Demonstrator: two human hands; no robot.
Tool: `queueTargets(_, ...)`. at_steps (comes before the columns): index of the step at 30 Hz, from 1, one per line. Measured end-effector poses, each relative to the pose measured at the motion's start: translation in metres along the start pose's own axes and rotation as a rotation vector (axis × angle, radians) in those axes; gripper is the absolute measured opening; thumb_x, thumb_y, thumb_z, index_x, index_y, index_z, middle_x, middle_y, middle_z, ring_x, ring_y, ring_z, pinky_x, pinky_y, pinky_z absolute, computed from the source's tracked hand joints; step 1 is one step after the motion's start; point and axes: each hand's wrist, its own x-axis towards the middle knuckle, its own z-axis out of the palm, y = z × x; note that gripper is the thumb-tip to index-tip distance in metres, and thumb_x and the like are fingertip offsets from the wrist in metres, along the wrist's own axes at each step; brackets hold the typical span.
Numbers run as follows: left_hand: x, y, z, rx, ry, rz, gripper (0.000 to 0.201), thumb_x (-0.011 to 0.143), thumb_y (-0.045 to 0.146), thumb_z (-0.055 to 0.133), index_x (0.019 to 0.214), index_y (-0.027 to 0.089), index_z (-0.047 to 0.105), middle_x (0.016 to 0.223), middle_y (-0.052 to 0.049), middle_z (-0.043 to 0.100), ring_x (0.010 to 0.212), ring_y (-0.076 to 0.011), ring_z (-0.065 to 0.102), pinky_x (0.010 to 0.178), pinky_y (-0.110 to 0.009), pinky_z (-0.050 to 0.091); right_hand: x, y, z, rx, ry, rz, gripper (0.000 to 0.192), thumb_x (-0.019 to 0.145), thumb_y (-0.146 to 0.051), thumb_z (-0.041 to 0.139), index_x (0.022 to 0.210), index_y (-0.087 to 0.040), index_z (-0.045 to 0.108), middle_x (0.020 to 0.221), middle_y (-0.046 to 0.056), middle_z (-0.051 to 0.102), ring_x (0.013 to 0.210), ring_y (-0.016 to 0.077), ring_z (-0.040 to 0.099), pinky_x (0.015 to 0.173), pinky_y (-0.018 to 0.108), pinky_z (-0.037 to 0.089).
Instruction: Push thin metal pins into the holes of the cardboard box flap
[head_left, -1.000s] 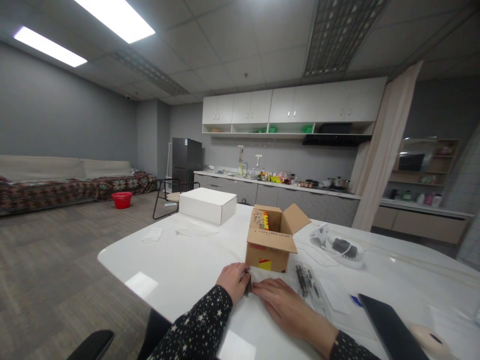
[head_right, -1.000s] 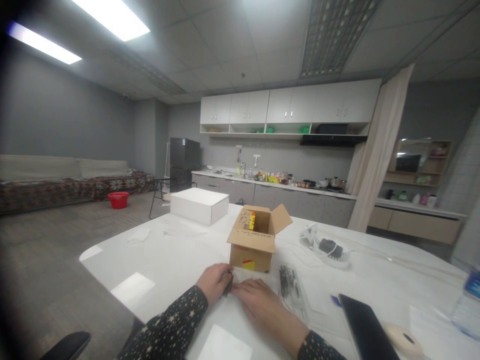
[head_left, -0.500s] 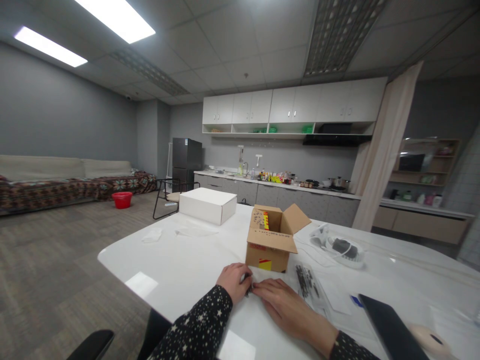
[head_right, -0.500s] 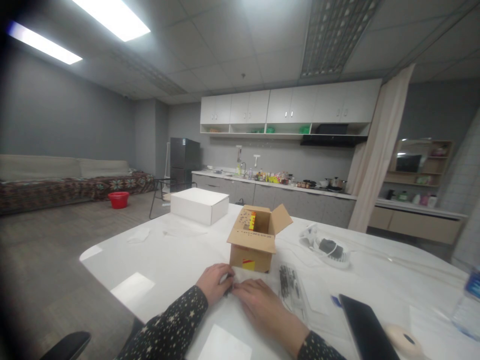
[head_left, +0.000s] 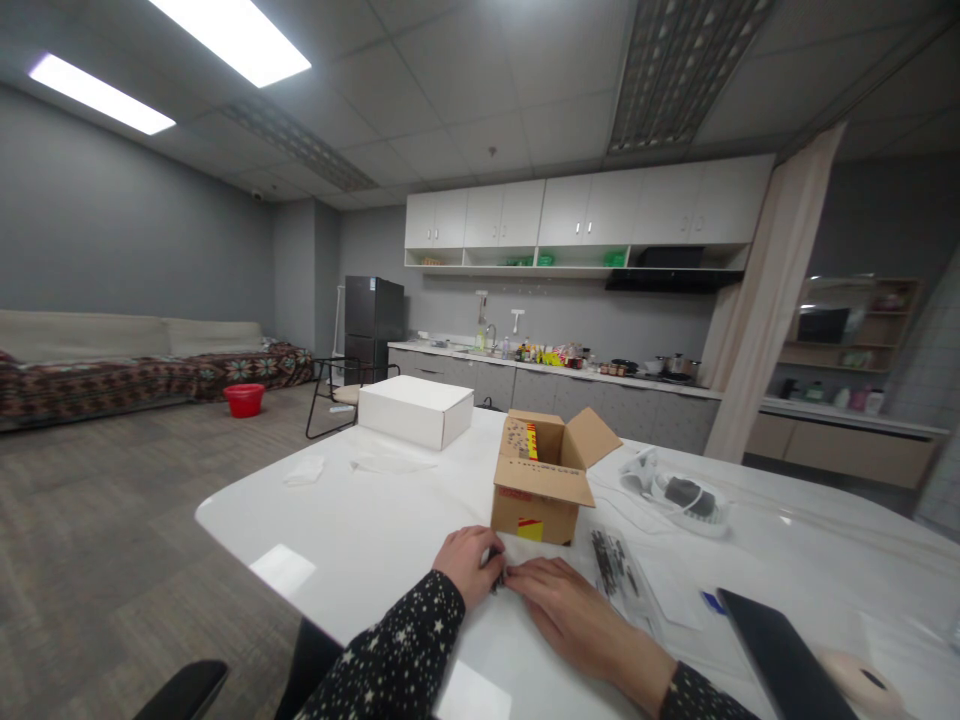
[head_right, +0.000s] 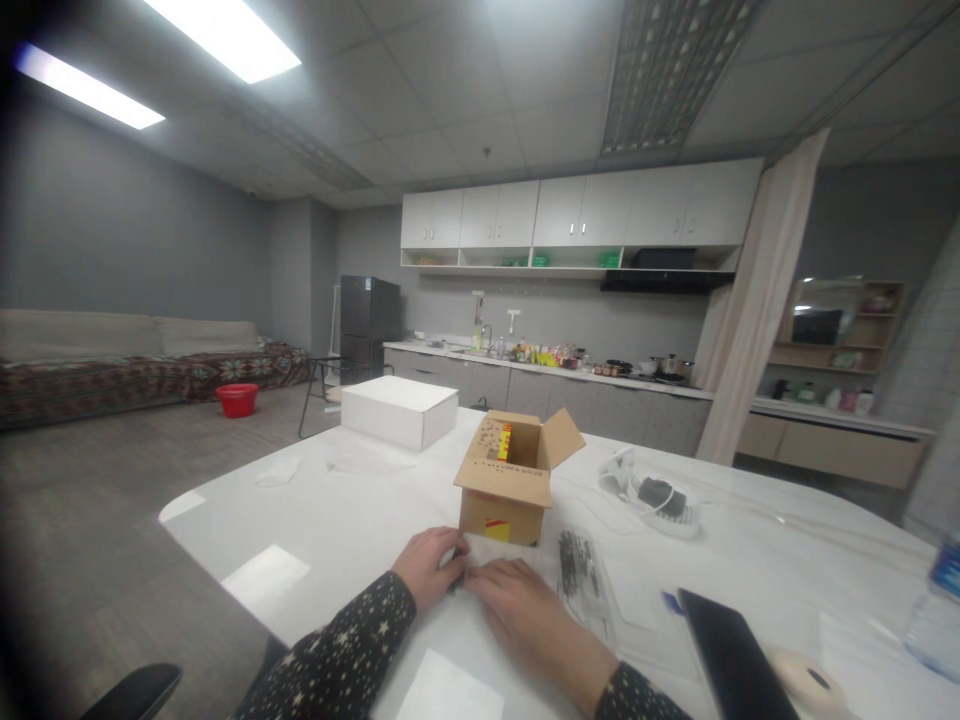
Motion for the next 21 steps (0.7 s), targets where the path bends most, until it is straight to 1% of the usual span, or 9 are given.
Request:
queueTargets(15, -0.0002, -0.0013, 0.0012, -0.006, 0.017, 0.009, 0.018, 0.082, 0.028, 0.050, 0.090, 0.024, 0.066, 0.104, -0.003, 0.066, 0.104, -0.0204, 0.057, 0.095, -0.033, 0.040, -0.0001, 0.0007, 0.0007, -0.007, 0.003, -0.005, 0.040, 0.088, -0.008, 0.042, 0.121, -0.023, 0.060, 0.116, 0.006, 0.065, 0.108, 0.0205, 0.057, 0.097, 0.039, 0.043)
queueTargets(21, -0.0003, 0.0004, -0.0011, -0.010, -0.001, 0.002, 0.017, 0.081, 0.028, 0.052, 0.090, 0.024, 0.066, 0.104, -0.003, 0.066, 0.104, -0.0209, 0.057, 0.095, -0.033, 0.040, -0.0006, 0.0001, -0.0005, -0.002, -0.004, -0.011, 0.038, 0.090, -0.010, 0.041, 0.122, -0.021, 0.060, 0.117, 0.007, 0.065, 0.108, 0.0210, 0.056, 0.097, 0.039, 0.042)
